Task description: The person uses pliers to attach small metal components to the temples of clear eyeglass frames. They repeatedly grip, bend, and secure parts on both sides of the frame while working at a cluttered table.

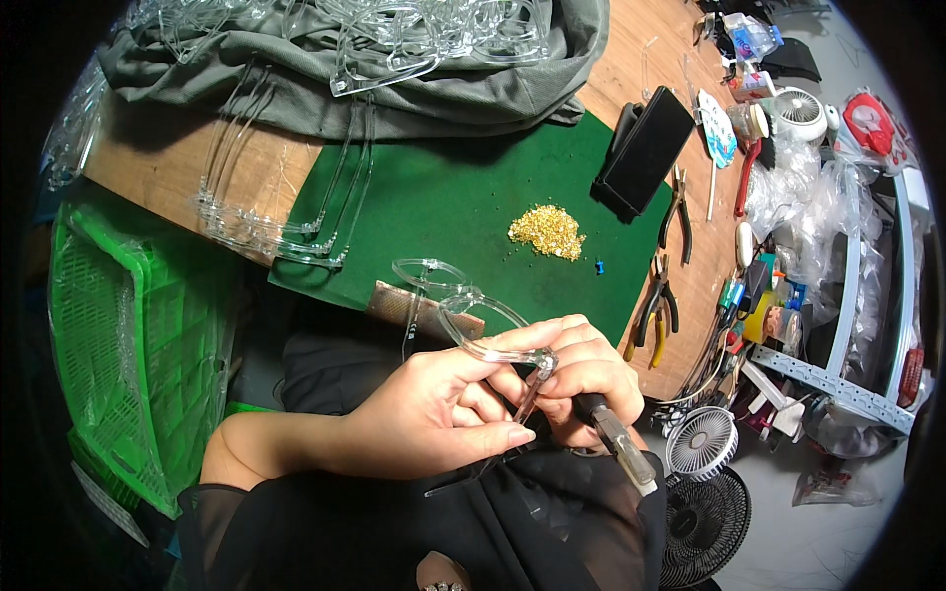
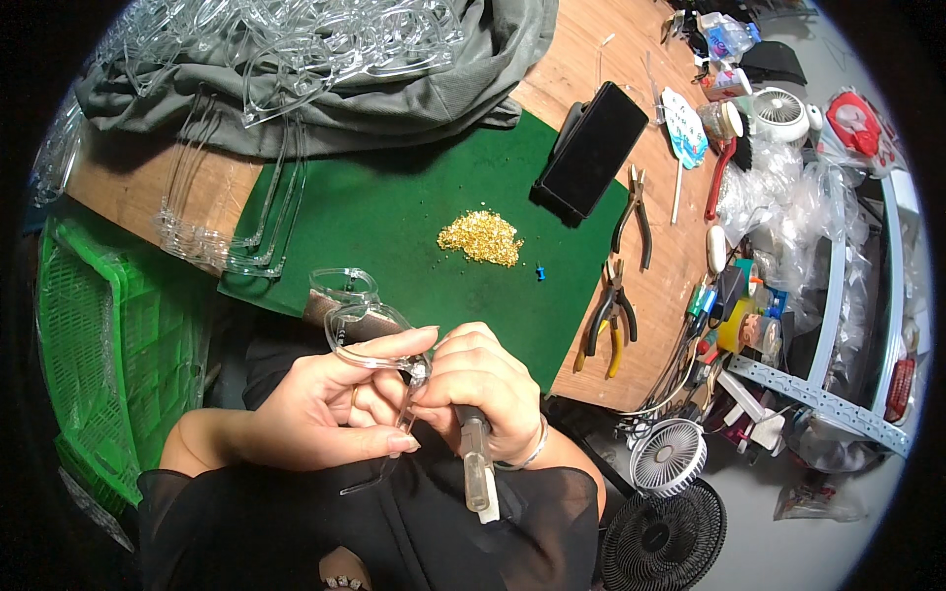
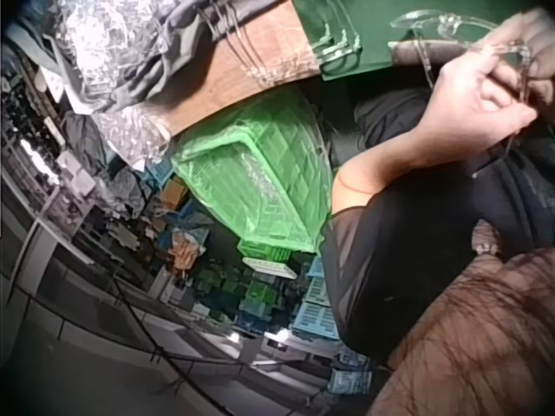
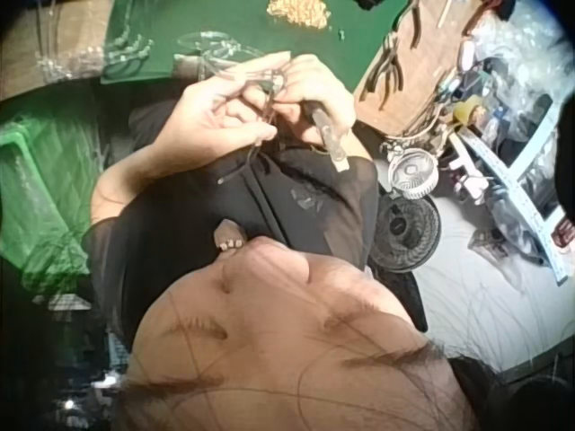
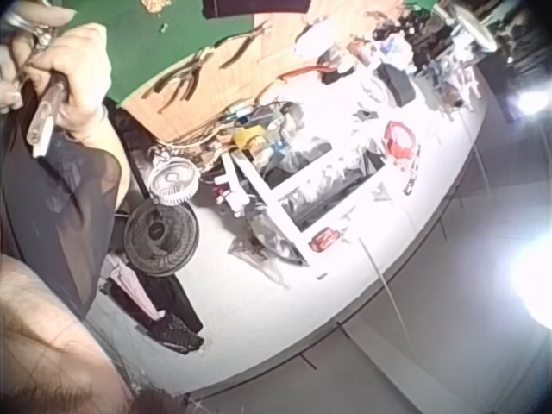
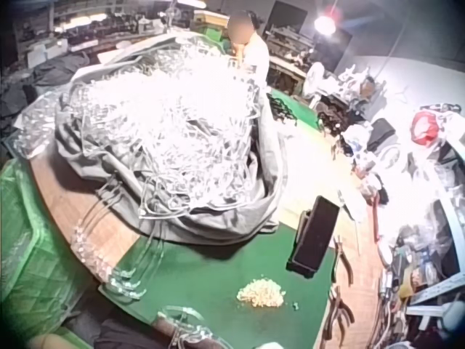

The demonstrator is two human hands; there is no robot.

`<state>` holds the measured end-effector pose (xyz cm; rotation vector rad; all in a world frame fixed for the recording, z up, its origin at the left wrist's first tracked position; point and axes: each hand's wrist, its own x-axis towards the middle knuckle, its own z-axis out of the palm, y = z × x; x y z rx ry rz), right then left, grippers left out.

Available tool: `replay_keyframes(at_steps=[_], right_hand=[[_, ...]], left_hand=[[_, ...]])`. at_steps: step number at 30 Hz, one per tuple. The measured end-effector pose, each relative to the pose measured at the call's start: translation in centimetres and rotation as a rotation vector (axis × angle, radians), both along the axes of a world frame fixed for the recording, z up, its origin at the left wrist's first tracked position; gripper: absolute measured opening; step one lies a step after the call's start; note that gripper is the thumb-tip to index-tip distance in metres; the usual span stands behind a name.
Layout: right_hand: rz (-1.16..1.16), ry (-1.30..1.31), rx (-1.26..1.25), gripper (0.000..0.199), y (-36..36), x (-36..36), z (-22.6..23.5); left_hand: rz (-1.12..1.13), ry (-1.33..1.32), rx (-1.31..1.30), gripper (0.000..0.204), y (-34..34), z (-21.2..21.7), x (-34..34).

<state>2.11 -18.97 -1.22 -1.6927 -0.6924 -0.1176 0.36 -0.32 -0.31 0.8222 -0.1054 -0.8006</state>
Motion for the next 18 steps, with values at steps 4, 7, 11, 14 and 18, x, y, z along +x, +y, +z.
replay_keyframes(at_steps=[4, 7, 11, 14, 18], right_hand=[[0.042, -0.005, -0.022, 0.014, -0.13, 0.36, 0.02], [0.05, 0.002, -0.033, 0.014, -0.27, 0.38, 0.08], [0.05, 0.035, -0.005, 0.014, -0.15, 0.3, -0.13], [0.047, 0.045, 0.007, 0.014, -0.14, 0.18, -0.29], [-0.007, 0.008, 0.051, 0.019, -0.02, 0.07, -0.1]], left_hand=[[0.006, 0.019, -0.014, 0.078, 0.0, -0.47, -0.19], [-0.024, 0.043, 0.001, 0.078, 0.12, -0.12, 0.17], [-0.03, 0.055, 0.001, 0.077, 0.22, -0.13, 0.17], [-0.031, 0.068, -0.009, 0.077, 0.21, -0.36, 0.12], [-0.015, 0.017, 0.043, 0.071, 0.3, -0.07, 0.32]])
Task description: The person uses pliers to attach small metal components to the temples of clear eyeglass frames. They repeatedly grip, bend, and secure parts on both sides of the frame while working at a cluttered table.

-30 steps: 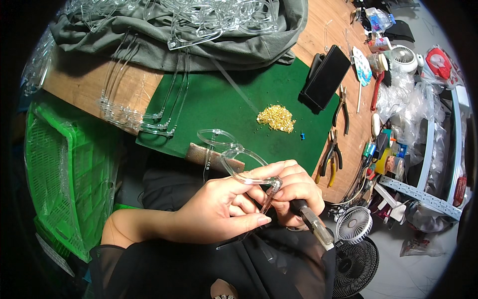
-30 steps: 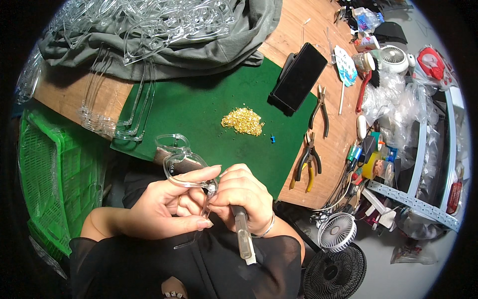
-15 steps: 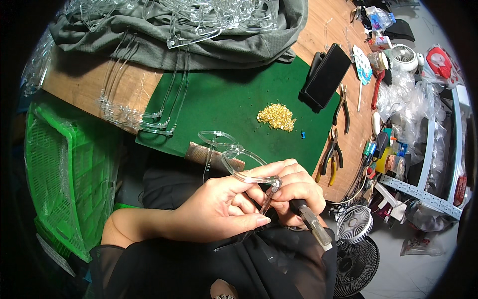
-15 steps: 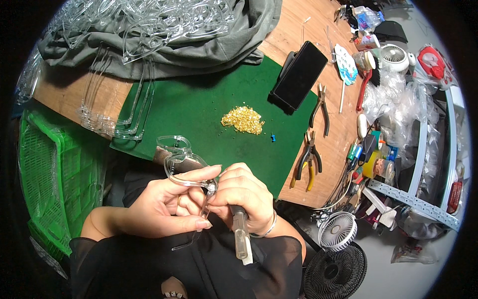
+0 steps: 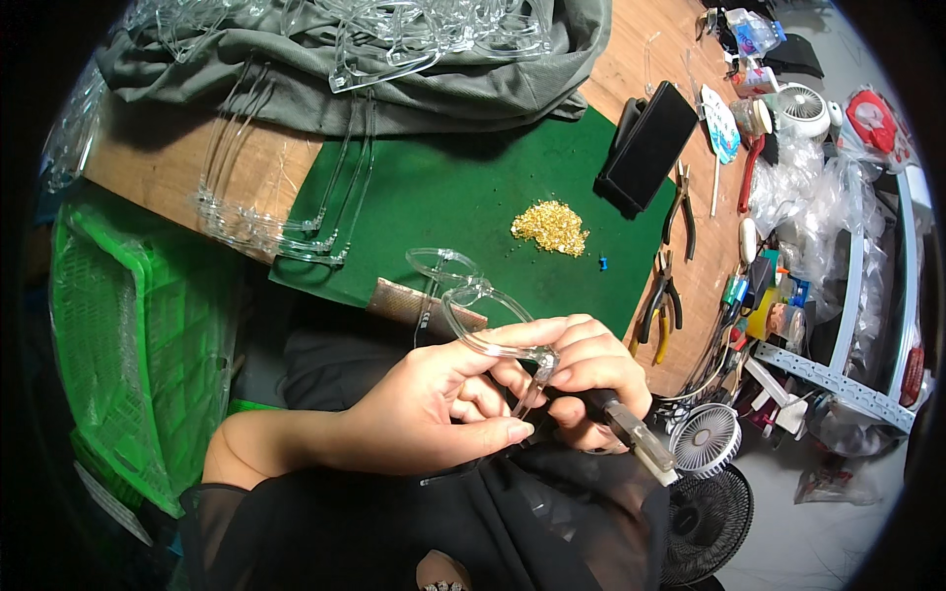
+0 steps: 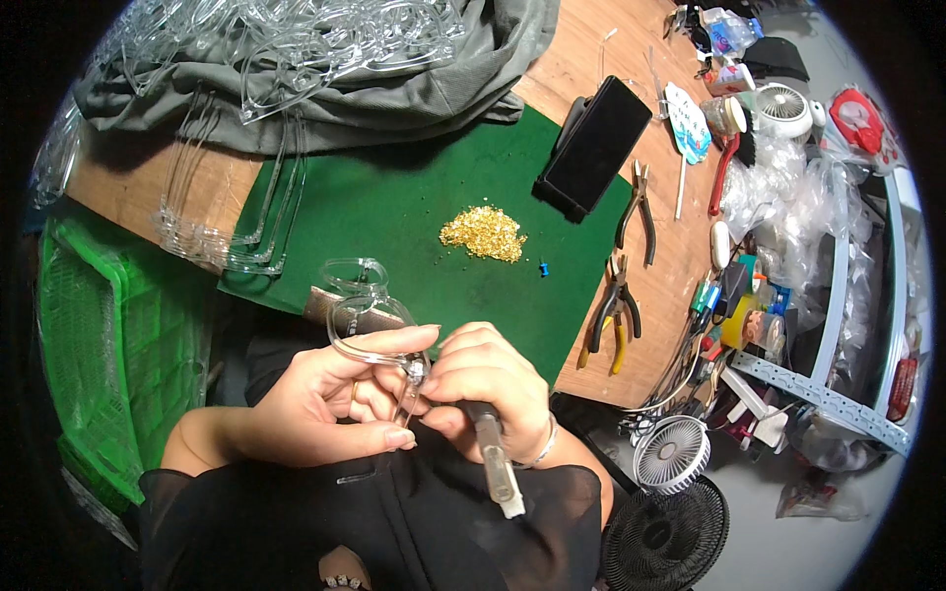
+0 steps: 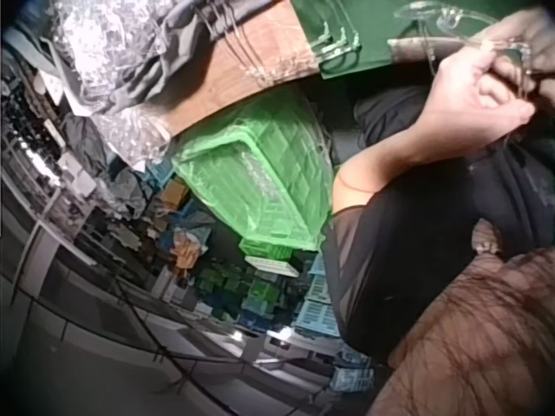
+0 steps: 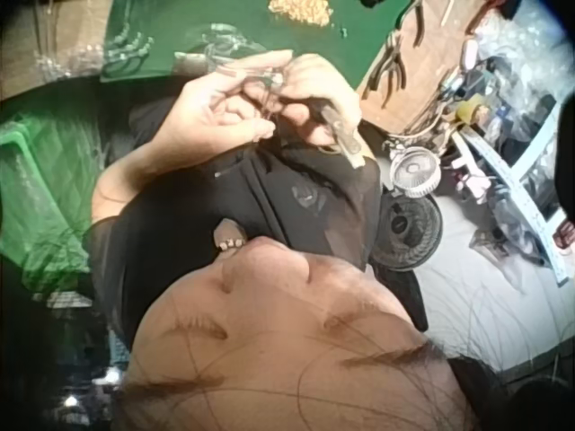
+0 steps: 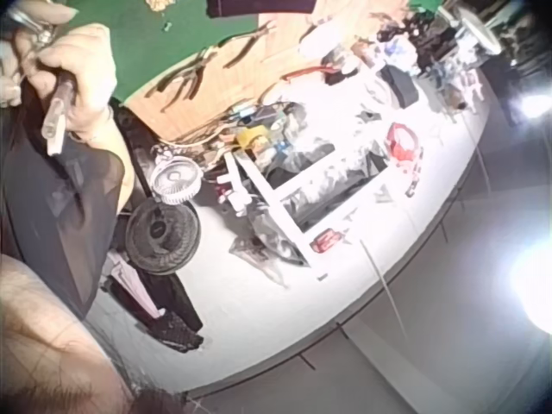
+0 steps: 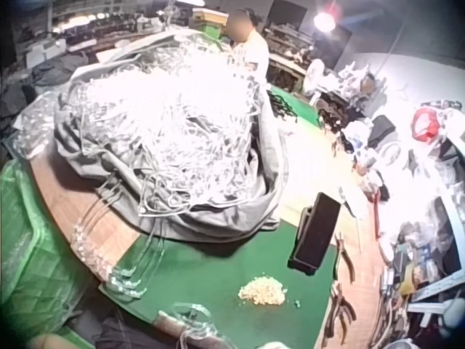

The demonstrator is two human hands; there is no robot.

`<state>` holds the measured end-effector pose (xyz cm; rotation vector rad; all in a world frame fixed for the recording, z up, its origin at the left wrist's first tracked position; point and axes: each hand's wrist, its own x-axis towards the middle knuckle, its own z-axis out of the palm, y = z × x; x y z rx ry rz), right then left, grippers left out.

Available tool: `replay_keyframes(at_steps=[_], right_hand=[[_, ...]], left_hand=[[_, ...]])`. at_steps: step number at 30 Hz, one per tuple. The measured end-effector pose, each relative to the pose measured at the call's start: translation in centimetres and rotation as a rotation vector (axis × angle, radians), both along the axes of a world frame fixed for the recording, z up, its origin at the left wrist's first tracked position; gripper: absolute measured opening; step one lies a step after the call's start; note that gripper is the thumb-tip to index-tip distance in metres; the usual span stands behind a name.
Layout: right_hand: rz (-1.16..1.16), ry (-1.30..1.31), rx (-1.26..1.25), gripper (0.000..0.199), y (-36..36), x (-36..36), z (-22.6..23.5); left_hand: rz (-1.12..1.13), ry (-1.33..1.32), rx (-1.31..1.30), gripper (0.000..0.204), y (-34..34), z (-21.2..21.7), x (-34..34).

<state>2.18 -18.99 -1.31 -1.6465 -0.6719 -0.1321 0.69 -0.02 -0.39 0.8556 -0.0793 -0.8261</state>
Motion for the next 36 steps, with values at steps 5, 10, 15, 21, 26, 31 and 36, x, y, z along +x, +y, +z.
replay_keyframes(at_steps=[5, 10, 15, 21, 26, 31, 36], right_hand=[[0.019, 0.039, -0.551, 0.023, -3.2, 0.1, 1.6], [0.167, 0.224, -0.81, 0.03, -3.8, -0.5, 1.8], [0.236, 0.235, -0.844, 0.03, -3.4, 0.0, 2.5], [0.24, 0.141, -0.845, 0.033, -2.9, 0.5, 2.9], [0.197, 0.095, -0.903, 0.028, -3.0, 0.2, 2.7], [0.089, -0.026, -0.912, 0.025, -2.9, -0.5, 1.8], [0.014, -0.129, -0.839, 0.025, -2.8, -0.9, 0.9]], left_hand=[[0.017, -0.025, 0.018, 0.062, 0.6, 0.3, 0.2], [0.019, -0.064, -0.007, 0.061, 0.4, -0.6, -0.1], [0.011, -0.017, 0.012, 0.061, 0.2, -0.3, -0.1], [0.01, -0.172, 0.059, 0.06, 0.4, -0.7, -0.1], [0.063, -0.426, 0.21, 0.058, 0.2, -0.8, -0.4], [0.16, -0.584, 0.221, 0.062, -0.2, -0.7, -0.5], [0.305, -0.764, 0.35, 0.058, -1.5, -1.1, -1.2]])
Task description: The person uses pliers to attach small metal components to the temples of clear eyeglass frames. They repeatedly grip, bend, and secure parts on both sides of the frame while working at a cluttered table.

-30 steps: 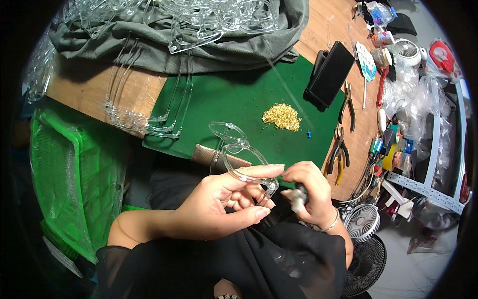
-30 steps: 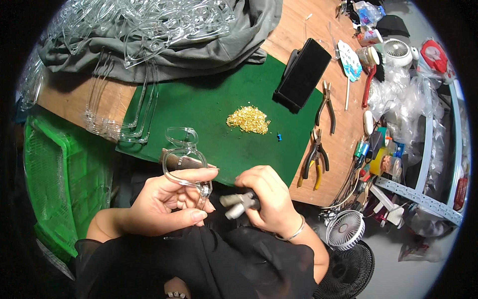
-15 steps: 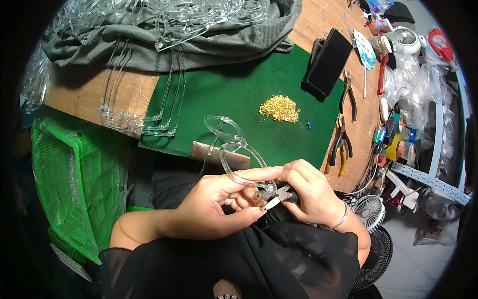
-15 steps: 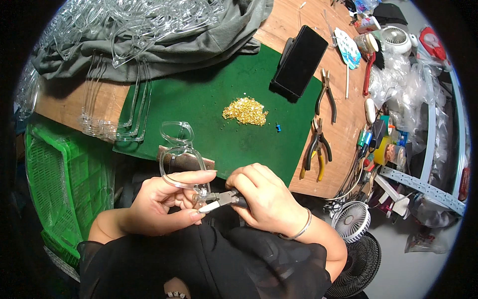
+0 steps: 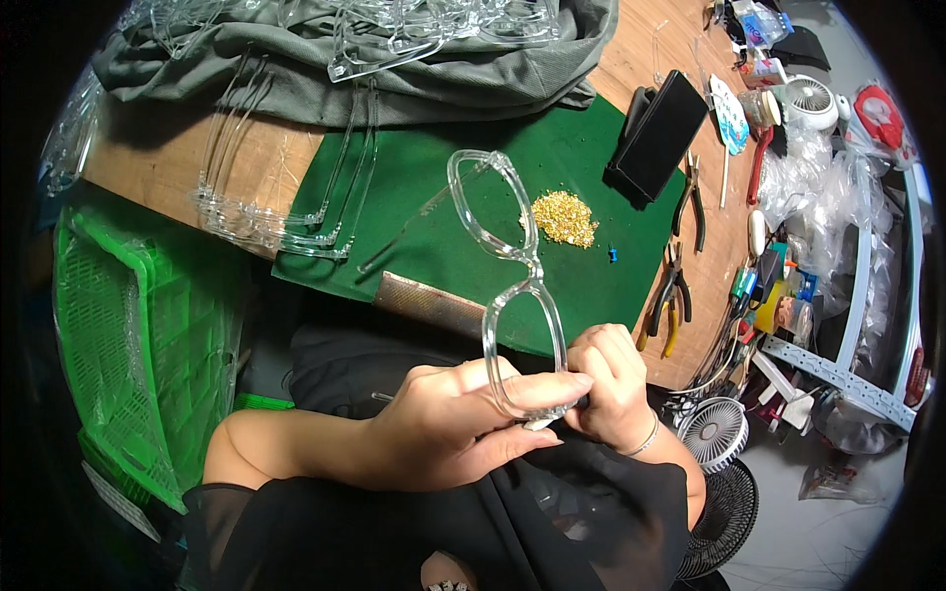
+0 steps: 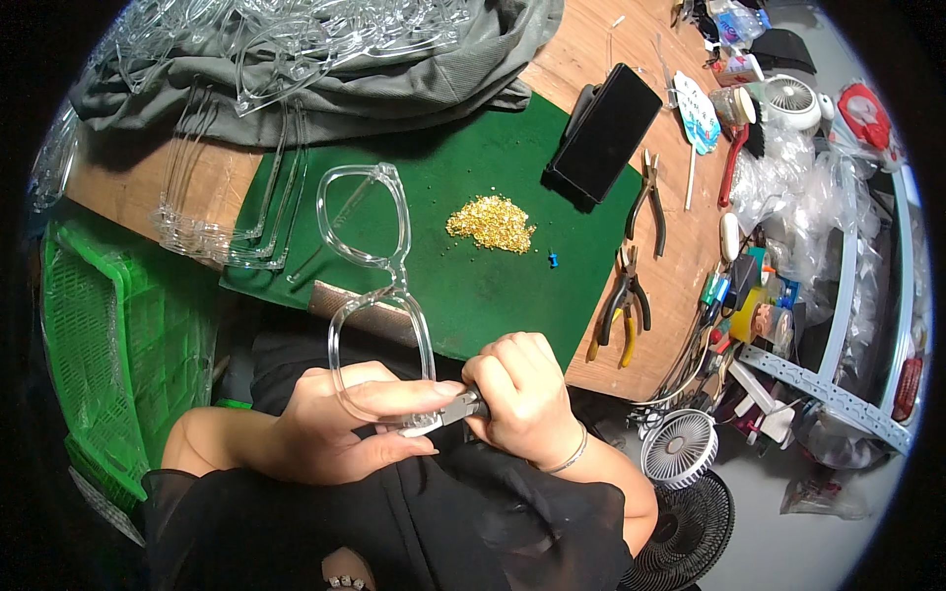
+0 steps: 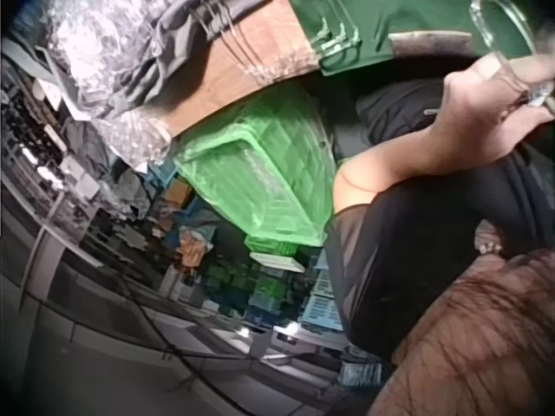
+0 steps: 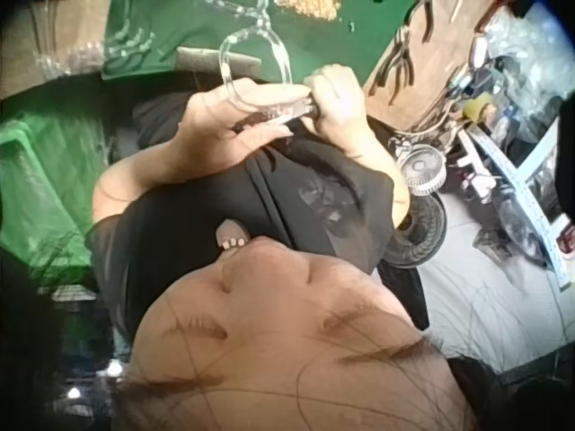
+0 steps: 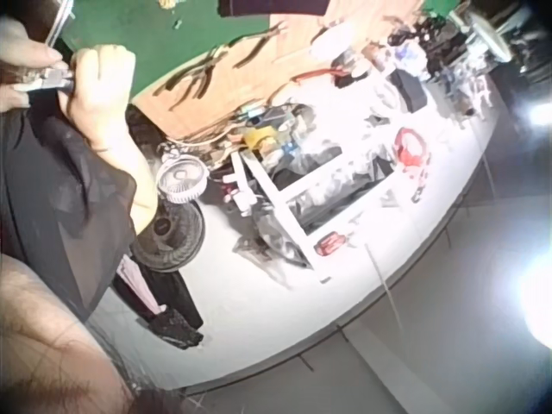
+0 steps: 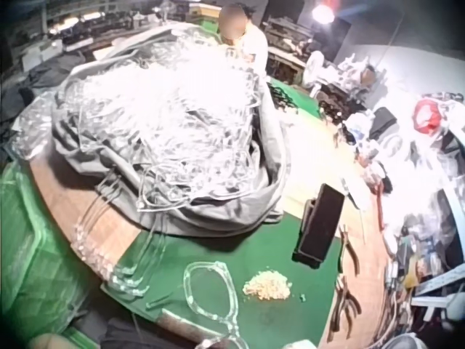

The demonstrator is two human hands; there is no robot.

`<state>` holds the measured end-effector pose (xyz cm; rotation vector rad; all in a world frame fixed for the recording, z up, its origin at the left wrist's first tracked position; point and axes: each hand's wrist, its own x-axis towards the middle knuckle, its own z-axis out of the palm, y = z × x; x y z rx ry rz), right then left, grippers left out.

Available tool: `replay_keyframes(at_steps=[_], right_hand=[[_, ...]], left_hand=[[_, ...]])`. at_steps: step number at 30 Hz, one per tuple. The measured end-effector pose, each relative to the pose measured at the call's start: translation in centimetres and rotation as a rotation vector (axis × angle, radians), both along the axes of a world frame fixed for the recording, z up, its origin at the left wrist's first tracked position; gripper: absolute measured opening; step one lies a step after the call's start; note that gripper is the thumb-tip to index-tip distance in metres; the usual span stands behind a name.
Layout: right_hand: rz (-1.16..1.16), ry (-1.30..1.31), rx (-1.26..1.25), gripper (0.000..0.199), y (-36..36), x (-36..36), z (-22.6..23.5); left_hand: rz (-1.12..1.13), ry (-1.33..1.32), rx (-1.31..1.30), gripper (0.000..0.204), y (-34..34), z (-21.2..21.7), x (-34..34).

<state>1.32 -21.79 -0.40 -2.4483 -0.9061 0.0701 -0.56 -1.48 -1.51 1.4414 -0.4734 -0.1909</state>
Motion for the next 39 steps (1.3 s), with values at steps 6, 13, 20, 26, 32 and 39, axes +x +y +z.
replay_keyframes(at_steps=[6, 13, 20, 26, 32, 39], right_hand=[[-0.045, -0.065, 0.041, 0.025, 0.2, -0.4, -0.9], [-0.101, -0.064, -0.004, 0.025, 0.3, -0.8, -1.3], [-0.027, -0.088, 0.016, 0.037, 0.1, 0.6, -0.5], [-0.015, -0.037, 0.049, 0.037, 0.2, 0.5, -0.7], [-0.023, -0.014, 0.033, 0.036, 0.2, 0.3, -0.6], [-0.037, -0.016, -0.034, 0.026, -0.1, -0.1, -0.7]], left_hand=[[0.088, -0.083, 0.15, 0.054, -0.6, 0.3, -0.6], [0.103, -0.19, 0.302, 0.05, -0.5, 0.6, -0.4], [0.008, 0.146, 0.025, 0.058, -0.6, 0.4, 0.0], [0.012, 0.159, 0.042, 0.059, -0.5, 0.4, -0.3], [0.053, 0.157, 0.052, 0.049, -0.6, 0.4, -0.3], [0.089, 0.037, 0.074, 0.04, -0.9, -0.4, -0.2]])
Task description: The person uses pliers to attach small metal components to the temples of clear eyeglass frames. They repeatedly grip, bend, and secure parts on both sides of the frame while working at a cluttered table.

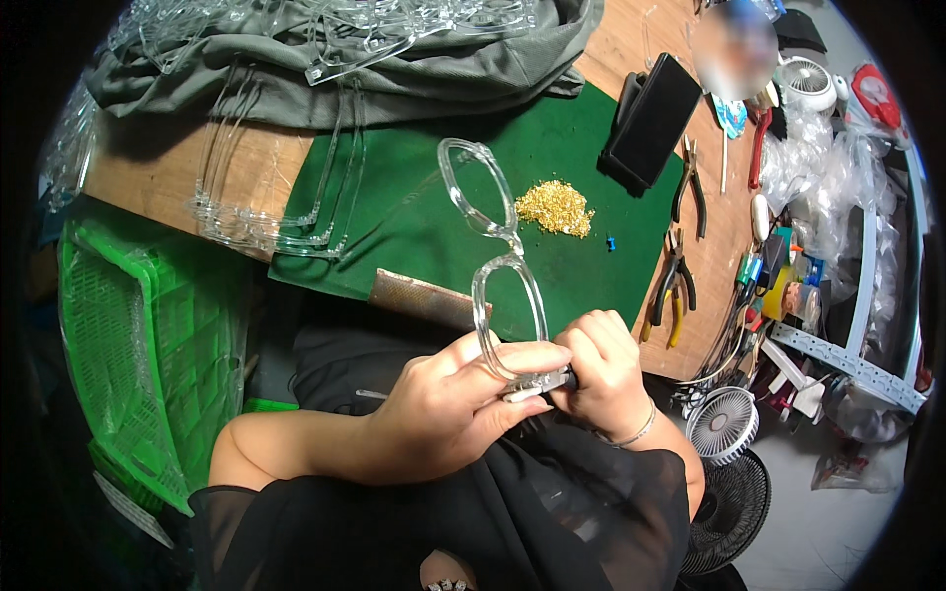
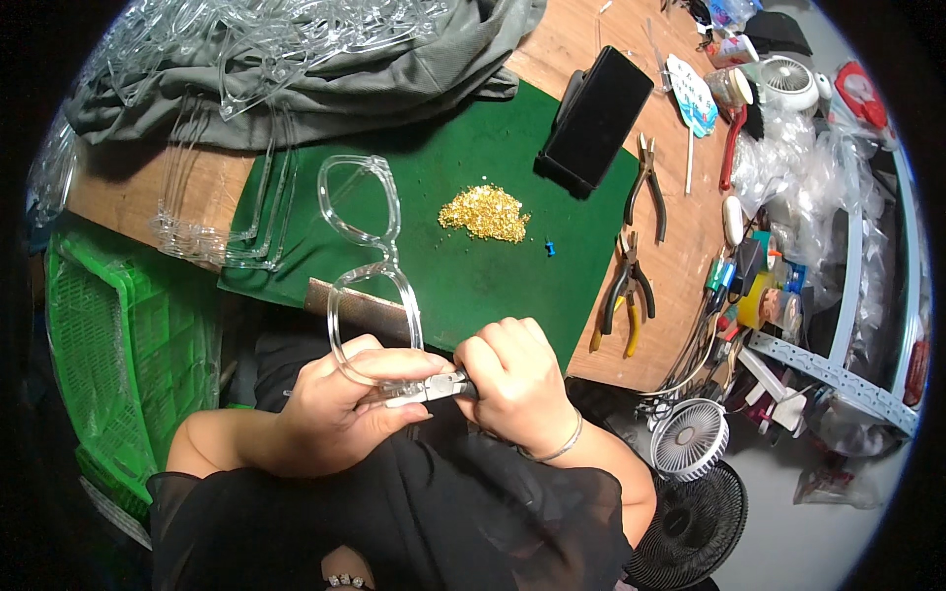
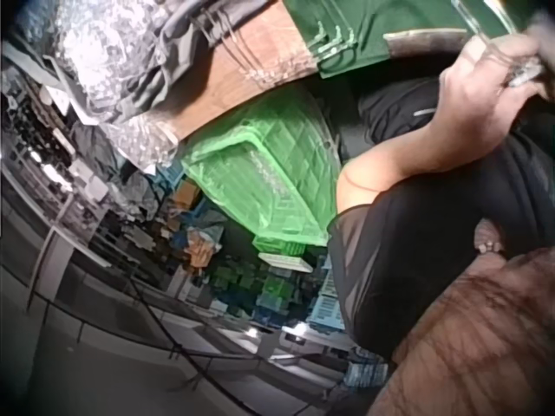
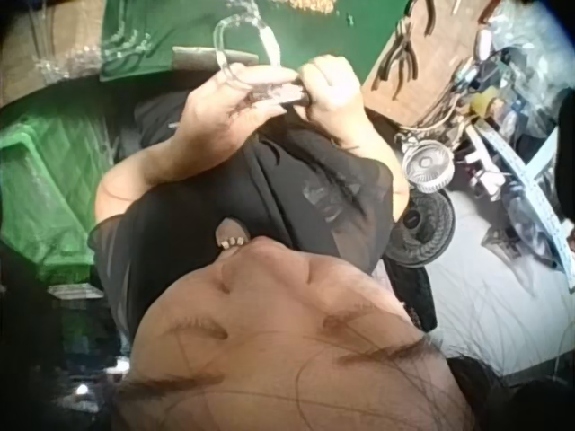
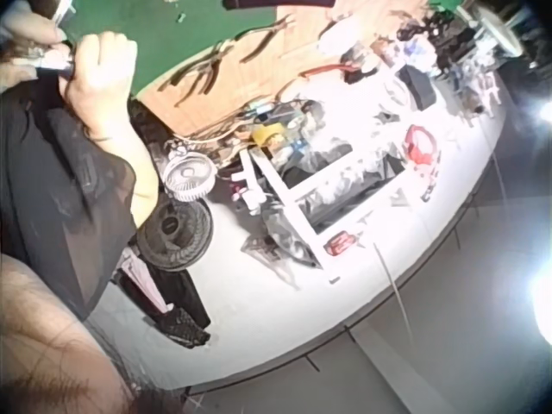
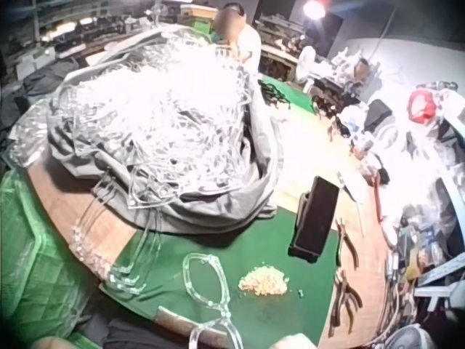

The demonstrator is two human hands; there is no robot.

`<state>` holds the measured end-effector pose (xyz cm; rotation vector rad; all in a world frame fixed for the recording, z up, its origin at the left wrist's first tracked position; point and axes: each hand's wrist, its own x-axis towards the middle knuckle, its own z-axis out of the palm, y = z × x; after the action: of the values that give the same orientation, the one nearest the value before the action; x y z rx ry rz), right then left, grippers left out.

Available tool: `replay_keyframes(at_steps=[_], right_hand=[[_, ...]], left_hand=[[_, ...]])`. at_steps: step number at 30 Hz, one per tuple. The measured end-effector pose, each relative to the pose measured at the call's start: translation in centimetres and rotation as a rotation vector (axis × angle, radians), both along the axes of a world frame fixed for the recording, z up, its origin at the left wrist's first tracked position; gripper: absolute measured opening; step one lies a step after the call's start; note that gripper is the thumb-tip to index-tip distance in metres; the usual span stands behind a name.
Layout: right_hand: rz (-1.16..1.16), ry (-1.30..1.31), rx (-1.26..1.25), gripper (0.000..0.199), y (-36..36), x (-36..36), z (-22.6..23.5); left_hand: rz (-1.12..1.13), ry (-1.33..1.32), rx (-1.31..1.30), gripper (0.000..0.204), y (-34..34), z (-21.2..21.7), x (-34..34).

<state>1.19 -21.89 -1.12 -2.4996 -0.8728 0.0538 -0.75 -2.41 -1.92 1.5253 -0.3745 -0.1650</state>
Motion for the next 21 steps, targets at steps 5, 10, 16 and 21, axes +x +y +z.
replay_keyframes(at_steps=[5, 10, 16, 21], right_hand=[[-0.033, -0.004, -0.019, 0.022, 0.4, 0.0, -0.3], [-0.034, 0.153, 0.137, 0.03, 0.8, 1.8, 1.9], [-0.343, 0.535, 0.54, 0.02, -0.2, 0.6, -4.3], [-0.362, 0.652, 0.755, 0.037, -1.8, -0.6, -5.6]], left_hand=[[-0.029, 0.072, 0.029, 0.036, 0.4, -0.1, 0.2], [-0.114, 0.466, -0.449, 0.06, 1.3, 0.9, 0.6], [-0.114, 0.605, -0.615, 0.056, 1.9, 2.8, 2.3], [-0.093, 0.689, -0.592, 0.055, 2.0, 3.5, 1.5]])
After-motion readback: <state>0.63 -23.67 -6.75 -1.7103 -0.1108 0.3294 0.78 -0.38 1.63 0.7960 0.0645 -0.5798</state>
